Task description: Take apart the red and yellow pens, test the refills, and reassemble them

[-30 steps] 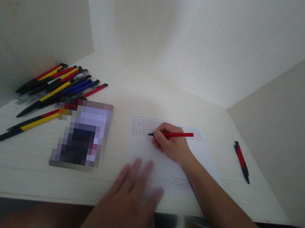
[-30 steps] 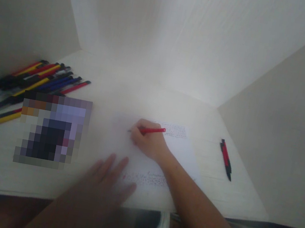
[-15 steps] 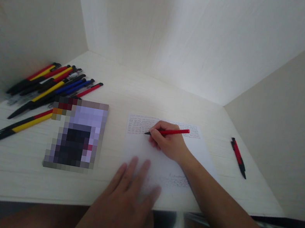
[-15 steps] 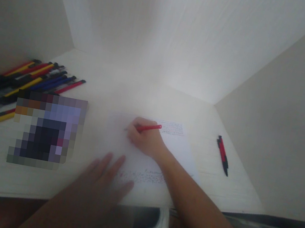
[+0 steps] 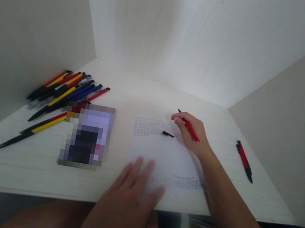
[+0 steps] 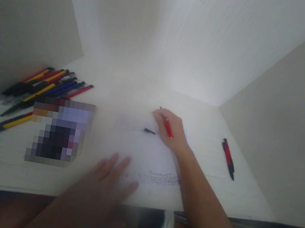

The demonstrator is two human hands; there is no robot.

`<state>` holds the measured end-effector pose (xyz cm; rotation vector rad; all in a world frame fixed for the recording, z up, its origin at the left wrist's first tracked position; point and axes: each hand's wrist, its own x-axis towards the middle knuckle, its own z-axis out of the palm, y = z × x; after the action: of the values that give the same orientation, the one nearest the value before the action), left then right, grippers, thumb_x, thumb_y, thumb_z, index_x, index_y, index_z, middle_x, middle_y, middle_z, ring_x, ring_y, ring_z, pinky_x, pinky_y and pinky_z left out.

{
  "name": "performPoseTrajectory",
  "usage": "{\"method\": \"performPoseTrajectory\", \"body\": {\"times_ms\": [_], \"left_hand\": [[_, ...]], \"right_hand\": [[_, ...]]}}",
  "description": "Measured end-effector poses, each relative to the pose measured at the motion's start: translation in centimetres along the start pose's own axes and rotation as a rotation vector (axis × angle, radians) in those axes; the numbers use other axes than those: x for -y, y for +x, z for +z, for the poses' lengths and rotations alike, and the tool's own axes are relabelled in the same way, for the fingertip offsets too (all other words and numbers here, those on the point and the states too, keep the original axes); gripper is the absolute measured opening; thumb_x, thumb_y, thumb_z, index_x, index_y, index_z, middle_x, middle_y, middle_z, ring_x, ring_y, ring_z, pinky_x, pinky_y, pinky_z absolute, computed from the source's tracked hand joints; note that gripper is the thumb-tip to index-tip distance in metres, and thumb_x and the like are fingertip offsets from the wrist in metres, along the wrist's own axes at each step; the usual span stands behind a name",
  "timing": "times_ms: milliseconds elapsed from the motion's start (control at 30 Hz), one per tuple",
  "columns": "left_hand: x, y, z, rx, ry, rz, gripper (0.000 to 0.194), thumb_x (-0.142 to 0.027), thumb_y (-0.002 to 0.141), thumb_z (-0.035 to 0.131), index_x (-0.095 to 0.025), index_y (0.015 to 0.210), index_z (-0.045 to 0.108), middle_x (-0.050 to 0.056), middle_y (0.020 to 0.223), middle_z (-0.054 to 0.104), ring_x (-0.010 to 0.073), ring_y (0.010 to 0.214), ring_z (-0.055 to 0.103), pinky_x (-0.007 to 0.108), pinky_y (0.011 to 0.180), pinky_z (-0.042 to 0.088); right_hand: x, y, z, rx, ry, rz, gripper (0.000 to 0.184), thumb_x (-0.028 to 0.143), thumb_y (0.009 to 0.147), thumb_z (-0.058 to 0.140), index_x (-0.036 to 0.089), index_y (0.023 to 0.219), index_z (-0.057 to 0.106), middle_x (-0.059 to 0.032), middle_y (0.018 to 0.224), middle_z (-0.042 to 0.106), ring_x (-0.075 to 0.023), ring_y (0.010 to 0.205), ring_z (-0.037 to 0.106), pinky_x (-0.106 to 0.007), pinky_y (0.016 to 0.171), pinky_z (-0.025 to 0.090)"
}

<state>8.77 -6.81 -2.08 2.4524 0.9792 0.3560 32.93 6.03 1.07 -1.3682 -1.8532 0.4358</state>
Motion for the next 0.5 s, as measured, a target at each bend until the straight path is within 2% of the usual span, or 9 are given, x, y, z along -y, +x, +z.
{"method": "performPoseTrajectory", "body": {"times_ms": [100,200,300,367,433,500], "left_hand": [[-0.4,0.0,-0.7,0.005,-0.012,-0.015,0.052,-0.047,0.079,0.071,-0.032,0.128,0.063,0.01,0.156,0.034,0.0405,0.144,0.024,0.06,0.114,0.024],[-0.8,0.3,-1.2,-0.042,-0.005,-0.043,0.043,-0.04,0.082,0.068,-0.027,0.123,0.065,0.01,0.154,0.038,0.0399,0.143,0.027,0.059,0.114,0.027],[-0.9,1.0,-1.0,-0.15,-0.008,-0.05,0.033,-0.035,0.089,0.061,-0.023,0.118,0.067,0.01,0.143,0.052,0.0358,0.137,0.039,0.057,0.114,0.029],[-0.7,1.6,-1.0,-0.265,-0.044,-0.082,0.028,-0.029,0.091,0.057,-0.021,0.116,0.068,0.009,0.13,0.061,0.0304,0.124,0.052,0.053,0.11,0.036],[-0.4,2.3,-1.3,-0.371,-0.105,-0.159,0.029,-0.023,0.091,0.056,-0.02,0.119,0.065,0.007,0.12,0.065,0.0259,0.112,0.058,0.047,0.102,0.045],[-0.1,2.6,-2.0,-0.463,-0.145,-0.217,0.032,-0.019,0.091,0.055,-0.02,0.123,0.063,0.007,0.116,0.065,0.0242,0.107,0.058,0.042,0.096,0.048]], "right_hand": [[-0.2,-0.2,-1.4,0.167,-0.068,-0.054,0.016,0.035,0.088,0.062,0.02,0.09,0.066,-0.0031,0.086,0.068,-0.0154,0.077,0.06,-0.03,0.072,0.047],[-0.1,-0.7,-1.4,0.33,-0.035,-0.066,0.011,0.03,0.086,0.063,0.019,0.088,0.064,-0.0022,0.084,0.067,-0.0133,0.072,0.058,-0.028,0.067,0.045],[0.2,-1.0,-0.5,0.353,-0.046,-0.059,0.006,0.022,0.083,0.064,0.019,0.088,0.063,-0.0004,0.078,0.065,-0.0122,0.066,0.056,-0.027,0.063,0.043],[0.5,-1.1,0.2,0.344,-0.022,-0.031,0.008,0.02,0.08,0.066,0.019,0.087,0.062,0.0,0.076,0.064,-0.0125,0.066,0.056,-0.028,0.062,0.043],[1.0,-1.2,0.9,0.341,0.104,0.016,0.012,0.02,0.077,0.07,0.019,0.084,0.06,-0.0013,0.08,0.066,-0.0134,0.069,0.058,-0.028,0.063,0.045],[1.8,-1.5,1.5,0.384,0.318,0.076,0.018,0.022,0.075,0.074,0.019,0.081,0.058,-0.0031,0.086,0.067,-0.0148,0.076,0.062,-0.029,0.066,0.049]]}}
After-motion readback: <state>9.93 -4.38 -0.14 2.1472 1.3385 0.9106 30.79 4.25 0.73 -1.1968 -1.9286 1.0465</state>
